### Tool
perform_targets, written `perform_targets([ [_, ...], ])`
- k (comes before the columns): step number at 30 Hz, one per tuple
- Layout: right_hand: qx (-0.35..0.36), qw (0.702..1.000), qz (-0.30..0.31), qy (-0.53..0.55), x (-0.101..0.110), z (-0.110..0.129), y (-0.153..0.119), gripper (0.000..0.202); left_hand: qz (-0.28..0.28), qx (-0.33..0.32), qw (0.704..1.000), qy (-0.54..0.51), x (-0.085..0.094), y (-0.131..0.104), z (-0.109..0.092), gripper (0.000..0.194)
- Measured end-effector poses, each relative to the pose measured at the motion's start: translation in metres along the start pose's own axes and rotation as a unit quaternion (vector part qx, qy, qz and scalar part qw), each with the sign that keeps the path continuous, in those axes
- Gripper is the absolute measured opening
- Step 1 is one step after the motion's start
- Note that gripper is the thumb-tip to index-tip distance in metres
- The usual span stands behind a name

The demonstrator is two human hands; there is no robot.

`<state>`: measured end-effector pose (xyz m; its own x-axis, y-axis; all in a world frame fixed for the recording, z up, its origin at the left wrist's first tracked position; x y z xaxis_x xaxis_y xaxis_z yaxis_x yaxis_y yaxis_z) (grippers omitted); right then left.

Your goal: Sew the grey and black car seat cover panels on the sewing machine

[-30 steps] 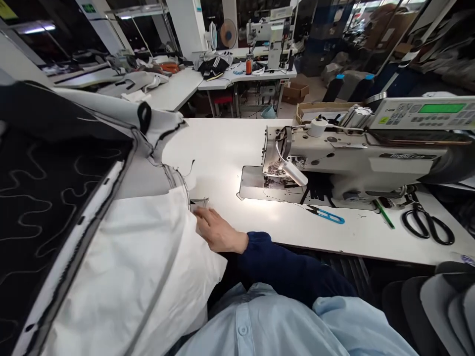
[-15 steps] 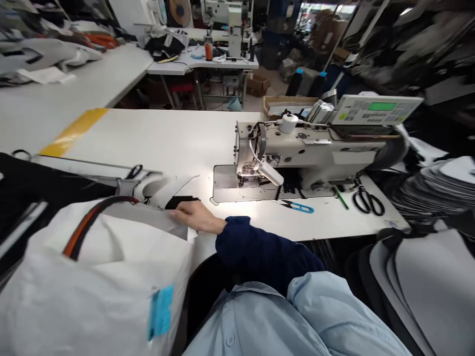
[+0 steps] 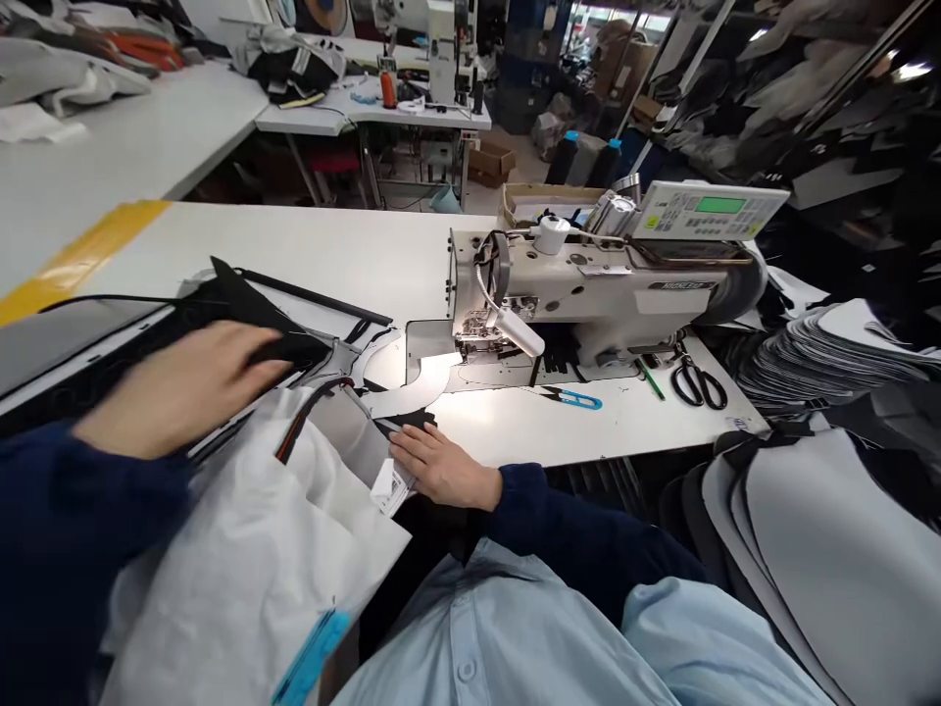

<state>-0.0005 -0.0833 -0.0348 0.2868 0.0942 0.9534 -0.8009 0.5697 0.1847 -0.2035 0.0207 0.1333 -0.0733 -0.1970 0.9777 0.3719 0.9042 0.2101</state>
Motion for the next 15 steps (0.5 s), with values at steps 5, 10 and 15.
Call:
perform_targets([
  [5,0.022,0.998,0.006,-0.057,0.001,-0.009,0.017,0.04,0.246,-0.138,0.959,-0.016,-0.076,0.014,-0.153,0.049],
  [10,-0.004,0.997,-0.036,-0.061,0.018,-0.044,0.0,0.036,0.295,-0.069,0.947,0.107,-0.108,0.038,-0.139,0.049],
  [15,-0.164,0.971,-0.158,0.074,0.041,-0.099,-0.038,0.039,0.252,-0.022,0.959,0.127,-0.089,0.056,-0.1,0.054],
])
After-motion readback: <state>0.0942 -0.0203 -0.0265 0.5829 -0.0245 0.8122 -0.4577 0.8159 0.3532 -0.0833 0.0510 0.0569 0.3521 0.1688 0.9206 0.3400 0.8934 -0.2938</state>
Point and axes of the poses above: each hand's wrist, its own y-axis towards the middle knuckle, its own x-axis out of the back of the hand, z = x × y, the point moved 6 cm from there along y, towards the middle knuckle, and after that the axes turned 3 degrees about x, right-handed, at the moved point
